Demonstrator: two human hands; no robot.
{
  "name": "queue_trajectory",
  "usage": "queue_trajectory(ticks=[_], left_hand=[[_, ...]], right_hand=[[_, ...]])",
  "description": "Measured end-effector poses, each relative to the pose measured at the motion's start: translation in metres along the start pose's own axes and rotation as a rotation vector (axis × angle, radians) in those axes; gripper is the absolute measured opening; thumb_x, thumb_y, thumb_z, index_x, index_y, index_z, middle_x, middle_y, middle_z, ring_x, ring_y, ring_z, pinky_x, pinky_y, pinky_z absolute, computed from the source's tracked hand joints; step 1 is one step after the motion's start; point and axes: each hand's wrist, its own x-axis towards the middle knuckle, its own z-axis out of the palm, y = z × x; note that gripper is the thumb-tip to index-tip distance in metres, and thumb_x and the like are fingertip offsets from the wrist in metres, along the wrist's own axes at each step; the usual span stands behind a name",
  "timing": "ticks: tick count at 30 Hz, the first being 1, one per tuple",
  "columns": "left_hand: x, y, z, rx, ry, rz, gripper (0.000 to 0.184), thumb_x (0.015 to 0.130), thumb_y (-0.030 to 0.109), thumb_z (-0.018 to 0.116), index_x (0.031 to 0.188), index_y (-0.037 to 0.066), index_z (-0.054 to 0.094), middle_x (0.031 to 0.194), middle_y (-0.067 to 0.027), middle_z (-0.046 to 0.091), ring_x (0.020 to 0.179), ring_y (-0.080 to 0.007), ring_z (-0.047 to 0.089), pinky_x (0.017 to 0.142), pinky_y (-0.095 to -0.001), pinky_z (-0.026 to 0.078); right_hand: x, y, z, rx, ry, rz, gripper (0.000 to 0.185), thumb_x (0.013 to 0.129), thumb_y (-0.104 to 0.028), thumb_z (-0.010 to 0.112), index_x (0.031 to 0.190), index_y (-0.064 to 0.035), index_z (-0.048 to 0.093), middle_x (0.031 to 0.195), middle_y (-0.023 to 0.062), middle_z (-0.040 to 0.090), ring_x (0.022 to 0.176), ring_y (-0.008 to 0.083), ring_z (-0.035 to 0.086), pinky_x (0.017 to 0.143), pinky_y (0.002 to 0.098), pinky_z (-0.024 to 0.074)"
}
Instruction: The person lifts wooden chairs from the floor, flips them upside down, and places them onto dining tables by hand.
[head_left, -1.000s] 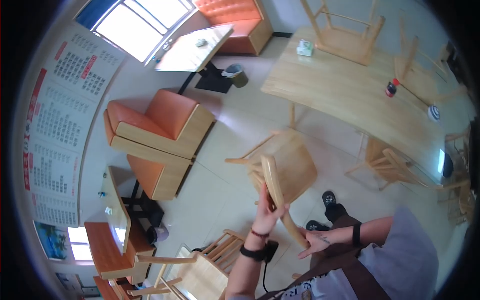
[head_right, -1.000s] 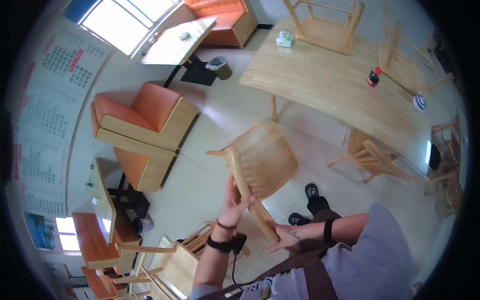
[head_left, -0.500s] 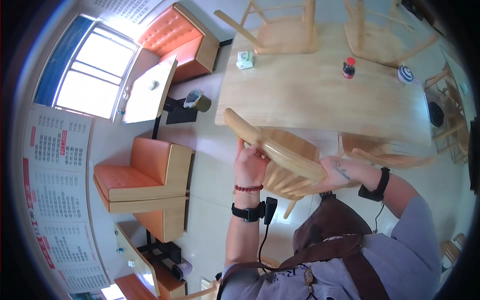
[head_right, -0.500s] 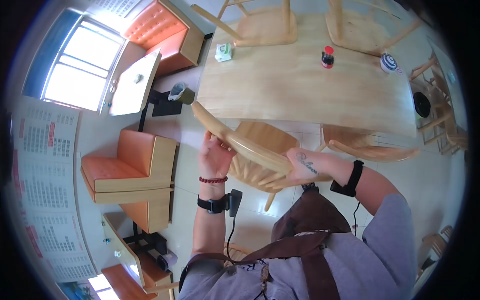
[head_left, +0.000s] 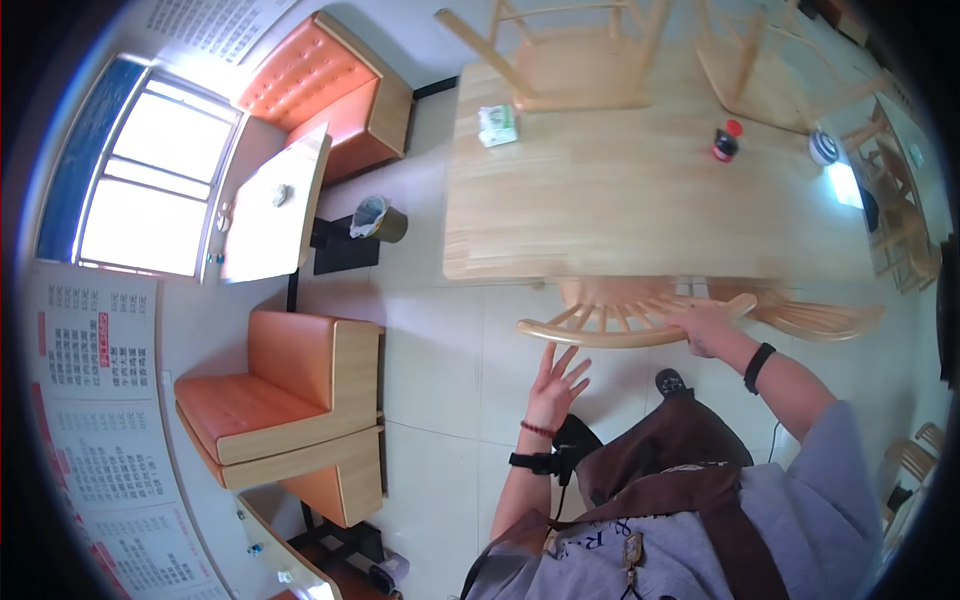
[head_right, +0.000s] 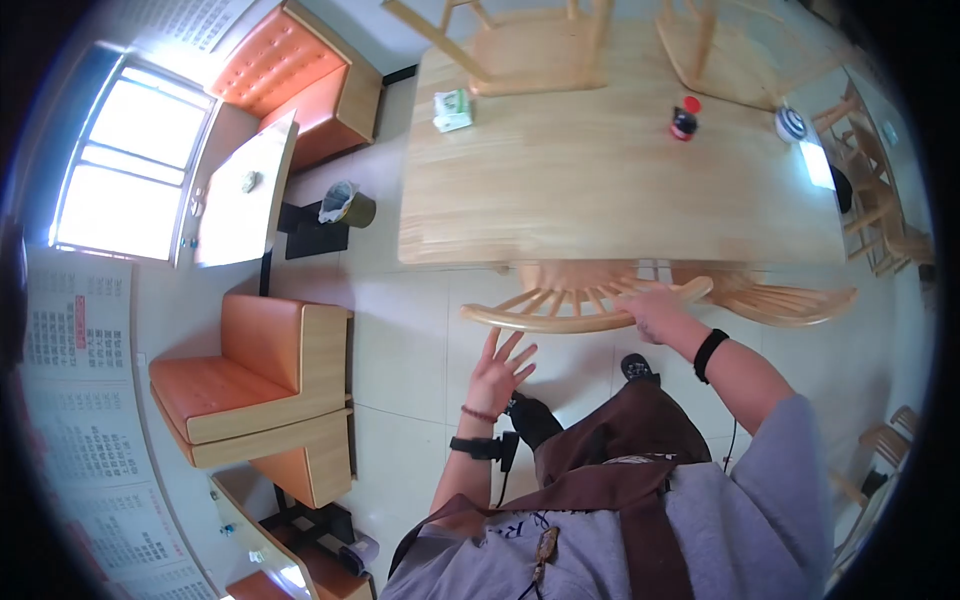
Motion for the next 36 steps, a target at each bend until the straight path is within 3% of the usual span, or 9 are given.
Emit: queue_trajectory(ticks=[3, 7, 11, 13, 19, 21, 28, 34, 36], left_hand=[[-0.042, 0.058, -0.066, 0.409, -0.115, -0.004, 0.070, 0.086, -0.002, 0.055, 0.146, 0.011, 0.023, 0.144, -0.0153, 0.036, 0.128, -0.0284, 0.043, 0.101, -0.0370, 0.039], [-0.109, 0.134, -0.165, 0.549, -0.031, -0.006, 0.059, 0.087, -0.004, 0.055, 0.141, 0.008, 0.034, 0.134, -0.0135, 0.048, 0.120, -0.0233, 0.051, 0.096, -0.0337, 0.044], [-0.140, 0.210, -0.239, 0.624, 0.089, 0.066, 0.057, 0.086, -0.004, 0.055, 0.139, 0.007, 0.037, 0.130, -0.0130, 0.050, 0.115, -0.0217, 0.054, 0.094, -0.0330, 0.046], [-0.132, 0.259, -0.247, 0.596, 0.077, 0.091, 0.057, 0.086, -0.004, 0.055, 0.139, 0.007, 0.037, 0.129, -0.0128, 0.051, 0.113, -0.0214, 0.054, 0.094, -0.0327, 0.046], [-0.041, 0.383, -0.287, 0.671, -0.031, 0.152, 0.055, 0.087, 0.000, 0.056, 0.138, 0.009, 0.037, 0.125, -0.0120, 0.053, 0.109, -0.0193, 0.056, 0.090, -0.0323, 0.048], [-0.008, 0.415, -0.314, 0.778, -0.031, 0.138, 0.053, 0.087, 0.003, 0.057, 0.136, 0.009, 0.039, 0.125, -0.0118, 0.053, 0.108, -0.0189, 0.057, 0.089, -0.0327, 0.048], [0.033, 0.563, -0.397, 2.021, 0.166, 0.200, 0.040, 0.082, 0.009, 0.057, 0.122, 0.007, 0.052, 0.127, -0.0182, 0.050, 0.106, -0.0337, 0.057, 0.089, -0.0408, 0.049], [0.106, 0.669, -0.443, 1.687, 0.283, 0.214, 0.037, 0.081, 0.007, 0.057, 0.118, 0.008, 0.056, 0.121, -0.0142, 0.055, 0.101, -0.0283, 0.060, 0.087, -0.0377, 0.049], [0.165, 0.691, -0.472, 1.652, 0.184, 0.173, 0.036, 0.081, 0.008, 0.057, 0.117, 0.008, 0.057, 0.116, -0.0142, 0.057, 0.100, -0.0296, 0.060, 0.087, -0.0380, 0.049]], right_hand=[[0.040, -0.039, 0.003, -0.147, -0.457, 0.255, 0.033, 0.065, 0.001, 0.059, 0.095, -0.0128, 0.062, 0.081, 0.0159, 0.064, 0.076, 0.0347, 0.062, 0.063, 0.0429, 0.0502], [0.042, -0.051, 0.029, 0.034, -0.278, 0.556, 0.025, 0.065, -0.002, 0.061, 0.089, -0.0055, 0.060, 0.088, 0.0185, 0.063, 0.084, 0.0362, 0.062, 0.068, 0.0430, 0.0505], [0.077, -0.141, 0.042, -0.075, -0.145, 0.369, 0.037, 0.063, -0.013, 0.067, 0.096, 0.0001, 0.058, 0.112, 0.0263, 0.055, 0.106, 0.0373, 0.055, 0.088, 0.0433, 0.0472], [0.117, -0.195, 0.046, -0.215, -0.234, 0.483, 0.043, 0.064, -0.018, 0.069, 0.101, -0.0003, 0.056, 0.106, 0.0252, 0.059, 0.099, 0.0378, 0.058, 0.087, 0.0417, 0.0484], [0.229, -0.261, 0.022, -0.174, -0.421, 0.180, 0.030, 0.067, -0.027, 0.070, 0.087, -0.0063, 0.062, 0.078, 0.0177, 0.065, 0.074, 0.0376, 0.062, 0.067, 0.0440, 0.0505], [0.276, -0.291, 0.024, 0.072, -0.186, 0.163, 0.023, 0.068, -0.027, 0.070, 0.078, -0.0070, 0.063, 0.074, 0.0186, 0.062, 0.070, 0.0377, 0.061, 0.061, 0.0455, 0.0485], [0.464, -0.365, 0.015, 0.188, -0.334, 0.057, 0.030, 0.074, -0.030, 0.067, 0.088, -0.0034, 0.064, 0.086, 0.0197, 0.065, 0.082, 0.0382, 0.062, 0.072, 0.0438, 0.0504], [0.571, -0.342, -0.001, 0.309, -0.105, 0.087, 0.035, 0.077, -0.031, 0.064, 0.098, -0.0035, 0.063, 0.090, 0.0190, 0.065, 0.086, 0.0371, 0.062, 0.077, 0.0430, 0.0503], [0.620, -0.334, -0.036, 0.223, -0.343, 0.393, 0.041, 0.075, -0.032, 0.066, 0.105, -0.0038, 0.063, 0.097, 0.0201, 0.064, 0.091, 0.0363, 0.062, 0.080, 0.0420, 0.0502]])
